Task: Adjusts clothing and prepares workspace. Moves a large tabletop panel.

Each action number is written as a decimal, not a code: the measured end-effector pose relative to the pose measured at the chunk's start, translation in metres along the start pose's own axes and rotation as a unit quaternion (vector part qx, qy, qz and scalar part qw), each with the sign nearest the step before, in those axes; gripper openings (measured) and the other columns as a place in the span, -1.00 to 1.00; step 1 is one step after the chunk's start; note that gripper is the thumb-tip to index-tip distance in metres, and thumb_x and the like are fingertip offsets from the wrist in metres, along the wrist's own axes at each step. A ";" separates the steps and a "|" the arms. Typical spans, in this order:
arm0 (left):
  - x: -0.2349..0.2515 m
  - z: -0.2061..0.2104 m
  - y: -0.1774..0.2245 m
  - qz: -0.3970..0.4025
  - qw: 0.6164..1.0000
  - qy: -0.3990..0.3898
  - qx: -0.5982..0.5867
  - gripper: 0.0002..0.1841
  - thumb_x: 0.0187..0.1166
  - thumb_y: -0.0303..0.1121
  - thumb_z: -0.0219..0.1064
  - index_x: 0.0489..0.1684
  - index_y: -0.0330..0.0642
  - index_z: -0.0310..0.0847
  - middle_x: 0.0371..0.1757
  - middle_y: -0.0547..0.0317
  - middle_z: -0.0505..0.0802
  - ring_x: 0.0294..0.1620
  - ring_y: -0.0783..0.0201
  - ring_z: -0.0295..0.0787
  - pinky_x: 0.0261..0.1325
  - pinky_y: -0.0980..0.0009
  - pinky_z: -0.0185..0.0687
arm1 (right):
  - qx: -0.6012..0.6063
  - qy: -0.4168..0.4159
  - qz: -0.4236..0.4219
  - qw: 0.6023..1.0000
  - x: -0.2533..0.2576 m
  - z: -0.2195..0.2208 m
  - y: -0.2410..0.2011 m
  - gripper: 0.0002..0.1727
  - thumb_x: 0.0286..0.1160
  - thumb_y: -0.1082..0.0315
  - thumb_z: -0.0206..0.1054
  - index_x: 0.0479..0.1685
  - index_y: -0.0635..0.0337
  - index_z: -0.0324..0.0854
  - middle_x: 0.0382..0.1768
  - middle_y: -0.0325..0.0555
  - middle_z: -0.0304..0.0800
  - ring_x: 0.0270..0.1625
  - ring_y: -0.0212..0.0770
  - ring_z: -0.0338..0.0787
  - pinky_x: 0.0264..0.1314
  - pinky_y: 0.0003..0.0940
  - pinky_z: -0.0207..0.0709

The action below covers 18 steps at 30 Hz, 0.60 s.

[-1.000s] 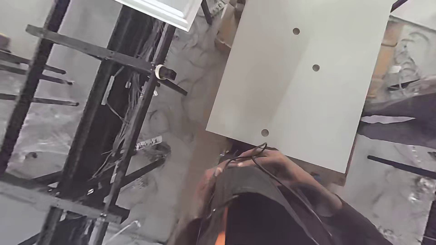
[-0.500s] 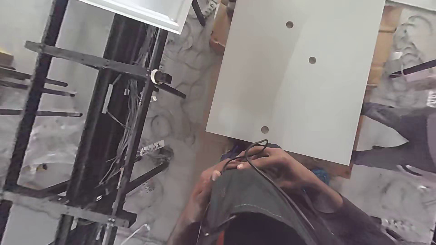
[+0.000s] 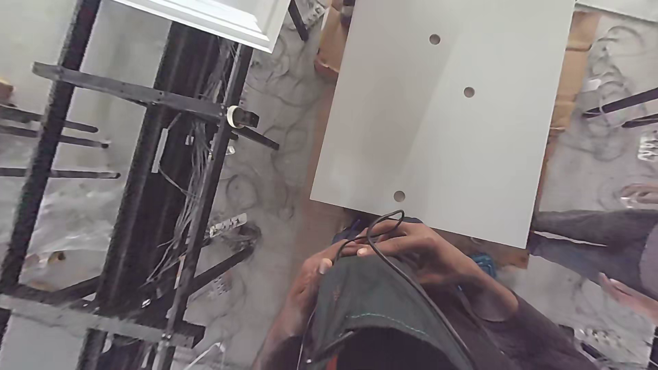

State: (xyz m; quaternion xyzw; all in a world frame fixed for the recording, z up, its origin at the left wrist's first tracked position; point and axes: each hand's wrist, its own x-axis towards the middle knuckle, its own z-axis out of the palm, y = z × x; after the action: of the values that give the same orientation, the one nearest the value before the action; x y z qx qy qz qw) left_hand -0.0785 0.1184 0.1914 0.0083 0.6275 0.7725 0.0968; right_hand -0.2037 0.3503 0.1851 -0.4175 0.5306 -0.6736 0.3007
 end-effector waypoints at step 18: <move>0.001 0.002 0.019 0.054 0.997 -0.033 0.036 -0.14 0.78 0.32 -0.29 0.37 -0.34 0.63 0.28 0.03 0.86 0.41 0.28 0.72 0.57 0.29 0.56 | -0.017 0.026 0.000 1.000 0.004 0.007 -0.023 -0.61 0.52 0.25 0.49 0.29 0.15 0.77 0.39 0.15 0.69 0.36 -0.16 0.75 0.41 -0.30 0.70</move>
State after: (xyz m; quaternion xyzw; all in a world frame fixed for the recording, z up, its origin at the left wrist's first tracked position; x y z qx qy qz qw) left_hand -0.0815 0.1166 0.2099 0.0711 0.6501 0.7528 0.0746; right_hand -0.1980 0.3497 0.2083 -0.4047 0.5500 -0.6751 0.2793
